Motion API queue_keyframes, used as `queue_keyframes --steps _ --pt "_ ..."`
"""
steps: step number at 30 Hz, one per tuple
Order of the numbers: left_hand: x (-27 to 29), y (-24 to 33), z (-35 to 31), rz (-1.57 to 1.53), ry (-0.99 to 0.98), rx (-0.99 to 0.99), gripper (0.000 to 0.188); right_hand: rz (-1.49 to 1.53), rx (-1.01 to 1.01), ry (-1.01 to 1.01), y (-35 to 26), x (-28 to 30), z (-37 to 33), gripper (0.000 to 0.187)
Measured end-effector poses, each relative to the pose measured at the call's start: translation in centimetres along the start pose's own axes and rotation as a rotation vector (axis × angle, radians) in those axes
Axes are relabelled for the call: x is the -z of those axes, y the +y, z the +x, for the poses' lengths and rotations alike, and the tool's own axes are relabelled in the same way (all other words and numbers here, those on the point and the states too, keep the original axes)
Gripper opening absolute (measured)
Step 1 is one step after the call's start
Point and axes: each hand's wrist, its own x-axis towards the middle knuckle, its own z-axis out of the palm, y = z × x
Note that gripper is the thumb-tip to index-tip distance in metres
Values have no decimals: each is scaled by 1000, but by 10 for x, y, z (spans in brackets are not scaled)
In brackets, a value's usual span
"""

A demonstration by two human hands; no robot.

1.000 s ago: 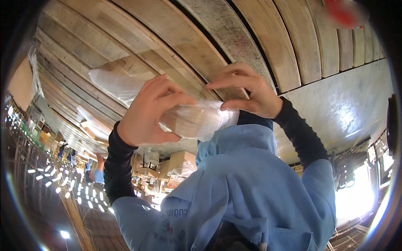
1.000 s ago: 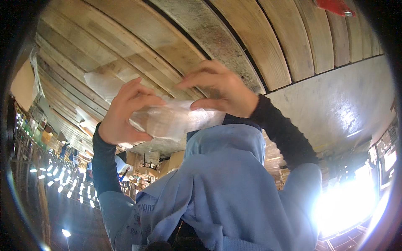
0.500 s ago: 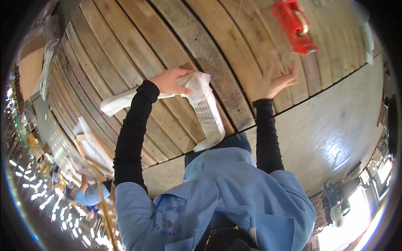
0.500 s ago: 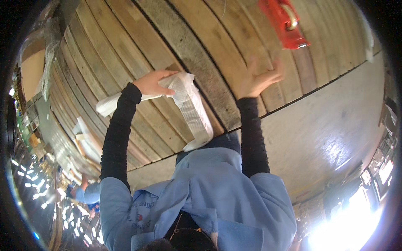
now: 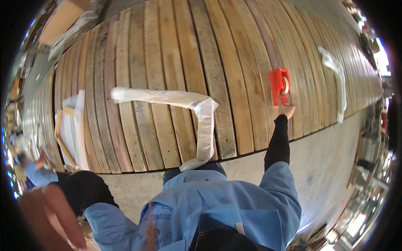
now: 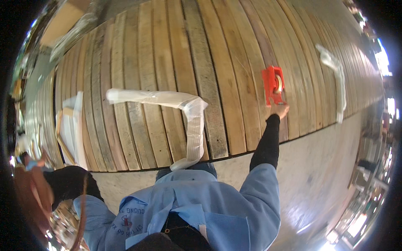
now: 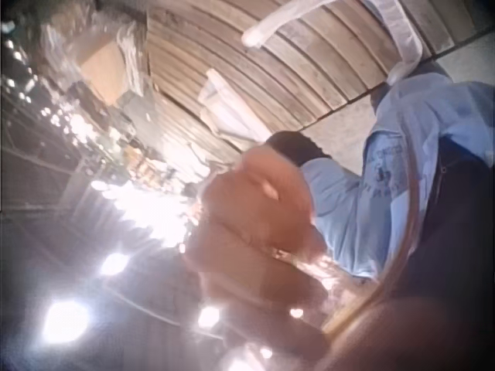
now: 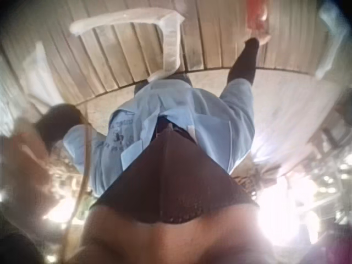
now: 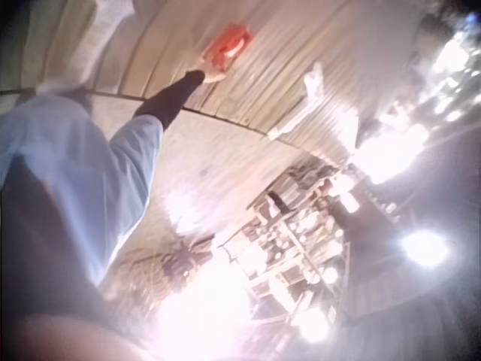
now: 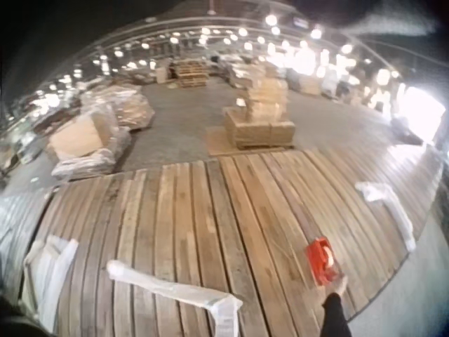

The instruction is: The person wraps wooden chair legs in bubble wrap and secures them with tape. They repeatedly place the legs on a sheet of bubble wrap, fold the wrap around them, and seal the package with adhesive tape.

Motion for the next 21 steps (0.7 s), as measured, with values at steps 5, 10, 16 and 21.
queue_keyframes --steps 5,10,16,21 --pt "-88 66 -80 -24 155 -26 29 420 -356 -140 -41 78 -82 87" --pt "-194 148 -167 67 321 -44 24 899 -363 -230 -59 149 -209 46" --pt "-316 233 -274 119 490 -27 19 899 -258 -368 -91 208 -372 55" --pt "-406 290 -337 300 734 97 11 1136 -214 -831 -153 201 -510 48"
